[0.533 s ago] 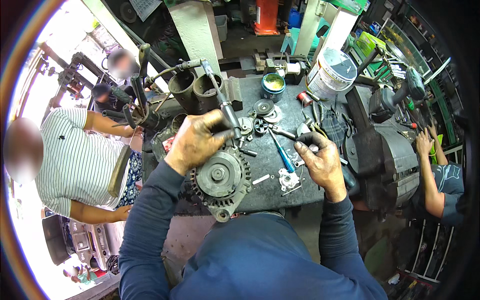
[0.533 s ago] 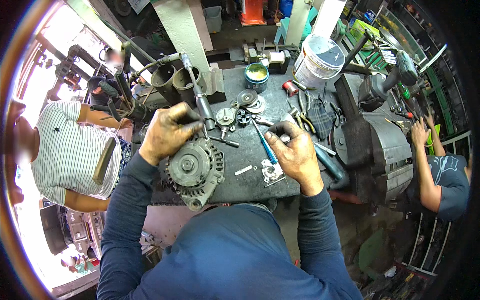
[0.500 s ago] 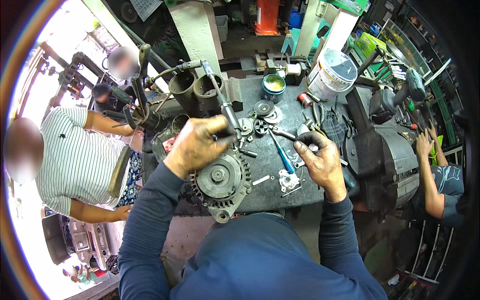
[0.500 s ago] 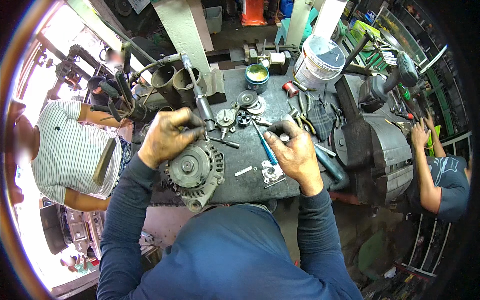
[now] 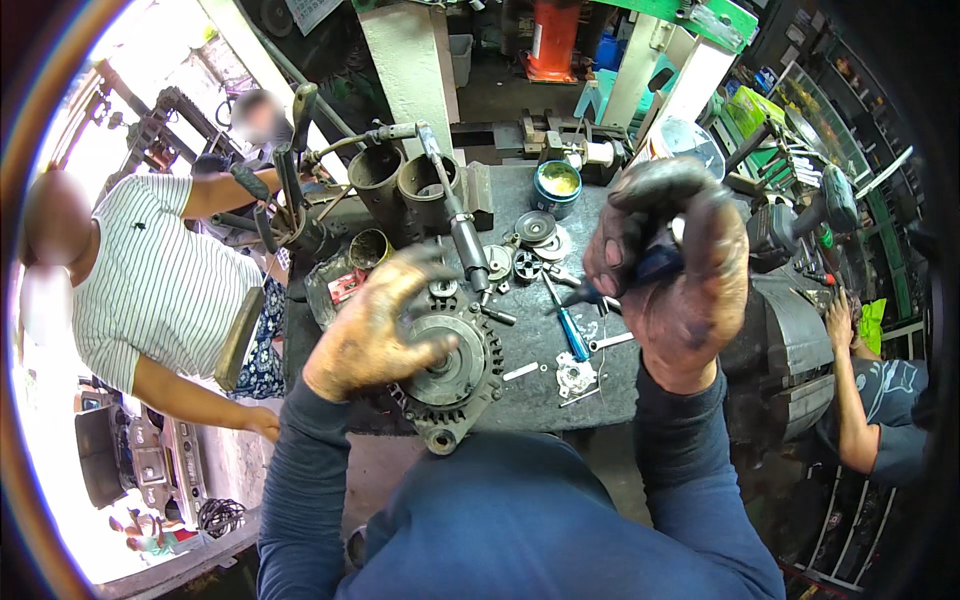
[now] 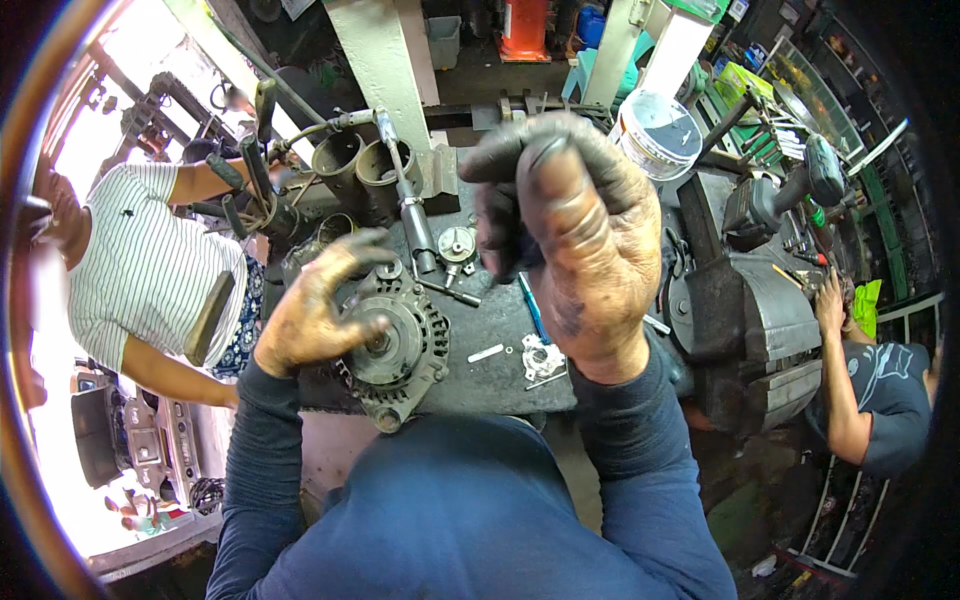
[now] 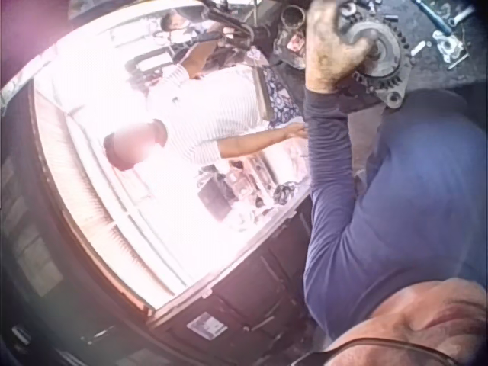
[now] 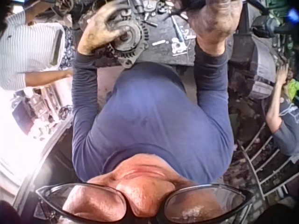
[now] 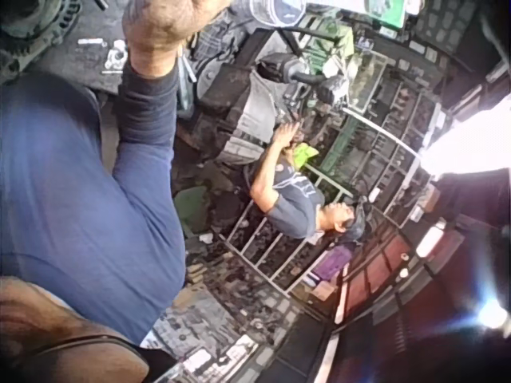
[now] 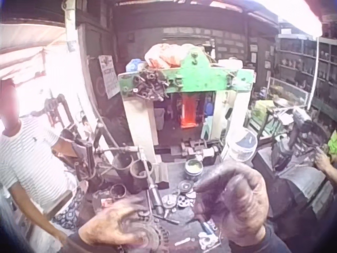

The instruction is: The person assembles an alternator on a workbench, attaching the housing and rotor, then tightening bolts with a screwdriver and wrench. They handle small parts and tools while another person works nearby.

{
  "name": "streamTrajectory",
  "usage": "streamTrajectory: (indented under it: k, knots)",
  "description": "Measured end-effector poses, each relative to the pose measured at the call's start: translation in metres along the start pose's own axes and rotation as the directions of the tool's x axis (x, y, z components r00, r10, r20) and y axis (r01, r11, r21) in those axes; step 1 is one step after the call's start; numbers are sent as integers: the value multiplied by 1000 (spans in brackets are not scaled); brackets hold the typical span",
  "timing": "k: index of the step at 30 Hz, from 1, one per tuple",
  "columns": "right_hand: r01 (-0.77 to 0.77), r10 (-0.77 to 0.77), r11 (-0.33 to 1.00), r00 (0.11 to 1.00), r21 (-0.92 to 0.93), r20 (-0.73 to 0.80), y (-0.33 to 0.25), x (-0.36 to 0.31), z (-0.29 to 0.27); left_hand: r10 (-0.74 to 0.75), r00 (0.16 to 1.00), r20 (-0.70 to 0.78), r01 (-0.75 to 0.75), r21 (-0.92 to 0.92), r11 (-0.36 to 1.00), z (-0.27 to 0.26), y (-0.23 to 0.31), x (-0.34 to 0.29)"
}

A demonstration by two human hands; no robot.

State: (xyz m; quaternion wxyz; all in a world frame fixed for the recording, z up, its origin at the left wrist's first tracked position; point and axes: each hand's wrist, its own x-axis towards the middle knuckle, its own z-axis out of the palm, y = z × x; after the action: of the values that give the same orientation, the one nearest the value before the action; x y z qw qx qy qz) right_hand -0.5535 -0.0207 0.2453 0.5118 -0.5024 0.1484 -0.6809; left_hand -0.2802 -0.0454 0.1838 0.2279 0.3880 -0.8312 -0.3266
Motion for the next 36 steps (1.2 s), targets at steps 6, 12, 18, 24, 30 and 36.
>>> streamTrajectory:
  k: [6, 12, 18, 24, 30, 36]
  knots:
    - [86, -67, 984, 990, -156, 124, 34, 17, 40, 5, 996, 86, -20, 179, 984, 23, -1, -6]
    - [18, 16, 974, 989, -224, 149, 58, 21, 42, 29, 996, 80, -40, 145, 989, 20, -2, -5]
    - [-47, 55, 988, 997, -144, 56, 59, 16, 38, -10, 998, 65, -1, 166, 986, 22, 2, -5]
    - [-40, 71, 940, 994, -339, 81, 65, 26, 41, 2, 997, 75, -9, 83, 996, 22, -4, -6]
    - [359, 96, 470, 888, -806, 450, 24, 17, 43, 80, 997, -12, -79, 48, 996, 24, -5, -5]
    - [373, 249, 151, 882, -915, 401, 4, 24, 43, -93, 975, -200, -63, -653, 754, 10, 12, 1]
